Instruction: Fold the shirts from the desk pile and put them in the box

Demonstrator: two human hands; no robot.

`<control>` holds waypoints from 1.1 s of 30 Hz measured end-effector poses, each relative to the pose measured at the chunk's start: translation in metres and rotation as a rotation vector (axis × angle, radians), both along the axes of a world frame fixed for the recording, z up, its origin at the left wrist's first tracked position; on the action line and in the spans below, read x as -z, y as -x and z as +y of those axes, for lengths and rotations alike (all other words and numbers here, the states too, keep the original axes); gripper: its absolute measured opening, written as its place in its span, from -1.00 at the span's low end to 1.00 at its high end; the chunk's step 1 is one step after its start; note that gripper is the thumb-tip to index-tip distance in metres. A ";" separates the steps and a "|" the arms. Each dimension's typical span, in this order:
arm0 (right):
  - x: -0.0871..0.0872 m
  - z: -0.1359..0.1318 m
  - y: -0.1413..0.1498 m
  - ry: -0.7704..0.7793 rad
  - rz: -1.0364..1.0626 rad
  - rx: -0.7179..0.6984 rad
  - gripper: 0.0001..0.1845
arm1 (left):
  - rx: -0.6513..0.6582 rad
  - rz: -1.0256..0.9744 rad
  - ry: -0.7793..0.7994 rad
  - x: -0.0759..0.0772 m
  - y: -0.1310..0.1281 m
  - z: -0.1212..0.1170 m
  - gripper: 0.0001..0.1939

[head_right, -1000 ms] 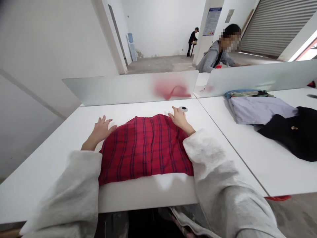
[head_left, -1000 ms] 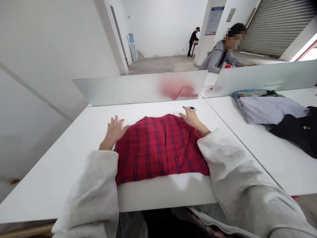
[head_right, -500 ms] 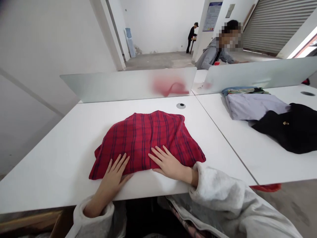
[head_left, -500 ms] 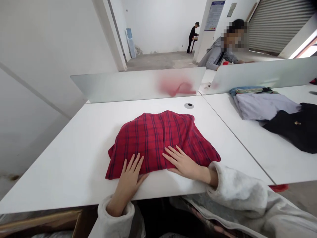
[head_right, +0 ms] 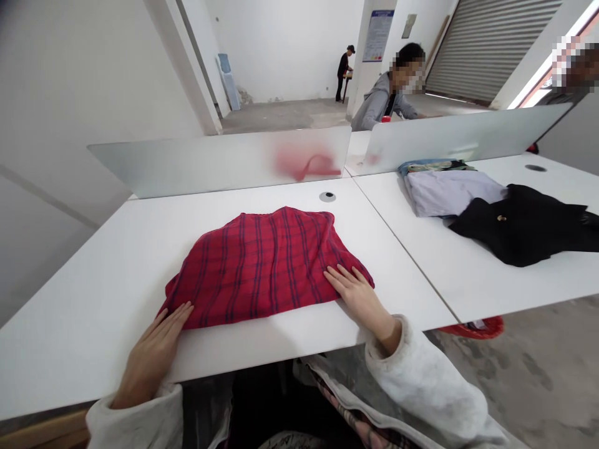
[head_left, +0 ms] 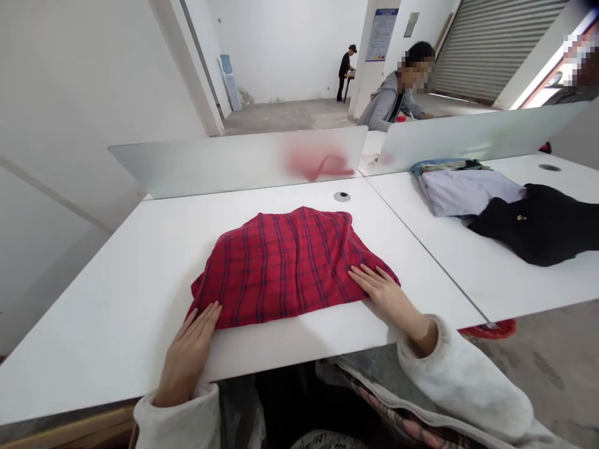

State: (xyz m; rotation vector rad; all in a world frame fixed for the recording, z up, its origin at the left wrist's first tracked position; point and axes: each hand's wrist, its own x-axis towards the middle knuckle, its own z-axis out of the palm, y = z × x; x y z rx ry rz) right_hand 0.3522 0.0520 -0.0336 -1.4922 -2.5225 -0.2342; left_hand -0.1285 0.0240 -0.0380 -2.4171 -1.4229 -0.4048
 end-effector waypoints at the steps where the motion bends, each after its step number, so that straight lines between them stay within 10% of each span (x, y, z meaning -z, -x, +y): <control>1: 0.001 0.000 -0.004 -0.003 0.024 0.022 -0.38 | -0.006 -0.021 0.005 0.000 0.005 0.000 -0.46; 7: 0.006 -0.008 -0.022 0.085 0.174 0.056 -0.37 | -0.108 -0.261 0.128 -0.001 0.000 -0.013 -0.56; 11: -0.005 -0.022 -0.036 0.219 0.361 0.002 -0.45 | -0.550 -0.510 0.121 -0.010 -0.015 -0.022 -0.41; 16: -0.001 -0.018 -0.043 -0.022 0.519 0.550 -0.44 | -0.848 -0.628 0.267 -0.027 -0.026 -0.008 -0.39; 25: 0.004 -0.001 -0.036 0.060 0.531 0.776 -0.54 | -1.026 -0.686 0.293 -0.030 -0.024 0.001 -0.58; 33: 0.001 0.016 -0.040 0.074 0.584 0.697 -0.45 | -0.881 -0.486 0.478 -0.047 -0.005 0.018 -0.50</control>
